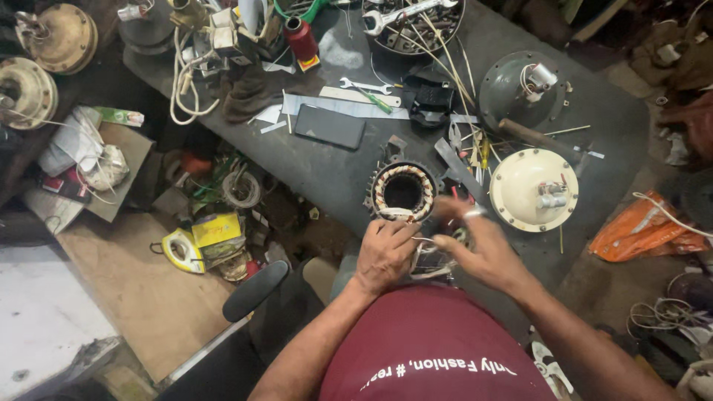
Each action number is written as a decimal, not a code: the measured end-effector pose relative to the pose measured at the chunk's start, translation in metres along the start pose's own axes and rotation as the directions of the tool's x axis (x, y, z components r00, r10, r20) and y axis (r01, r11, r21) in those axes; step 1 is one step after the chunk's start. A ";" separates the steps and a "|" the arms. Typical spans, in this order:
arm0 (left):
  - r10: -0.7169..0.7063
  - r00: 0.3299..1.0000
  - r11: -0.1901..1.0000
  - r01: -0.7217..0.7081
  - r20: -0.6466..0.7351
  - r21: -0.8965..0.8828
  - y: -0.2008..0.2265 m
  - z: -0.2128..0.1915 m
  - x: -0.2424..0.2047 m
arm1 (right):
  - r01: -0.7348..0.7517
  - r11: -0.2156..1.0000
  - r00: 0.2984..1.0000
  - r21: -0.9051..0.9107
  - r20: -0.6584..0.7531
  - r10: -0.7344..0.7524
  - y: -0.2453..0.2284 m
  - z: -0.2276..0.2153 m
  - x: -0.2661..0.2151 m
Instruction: The person works on a motor stator, using a hammer to tap the windings and a screwdriver to adjust internal components. They also use pliers to manipulate wires and a cloth to wipe the stator.
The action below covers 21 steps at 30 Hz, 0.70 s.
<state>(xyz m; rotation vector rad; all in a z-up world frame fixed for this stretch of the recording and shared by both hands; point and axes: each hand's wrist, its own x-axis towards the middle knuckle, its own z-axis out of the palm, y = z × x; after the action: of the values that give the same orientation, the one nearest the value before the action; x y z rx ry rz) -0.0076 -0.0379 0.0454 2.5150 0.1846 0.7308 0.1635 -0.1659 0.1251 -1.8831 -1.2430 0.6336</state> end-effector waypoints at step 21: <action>-0.485 0.825 0.767 0.561 0.290 -0.313 -0.007 -0.005 0.030 | -0.187 0.973 0.982 -0.137 0.008 0.190 0.045 0.001 0.057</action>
<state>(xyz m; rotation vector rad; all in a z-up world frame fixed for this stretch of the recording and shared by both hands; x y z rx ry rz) 0.0150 -0.0218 0.0594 1.9878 0.5923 0.2520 0.2088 -0.1233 0.0883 -2.1305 -1.1539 0.6849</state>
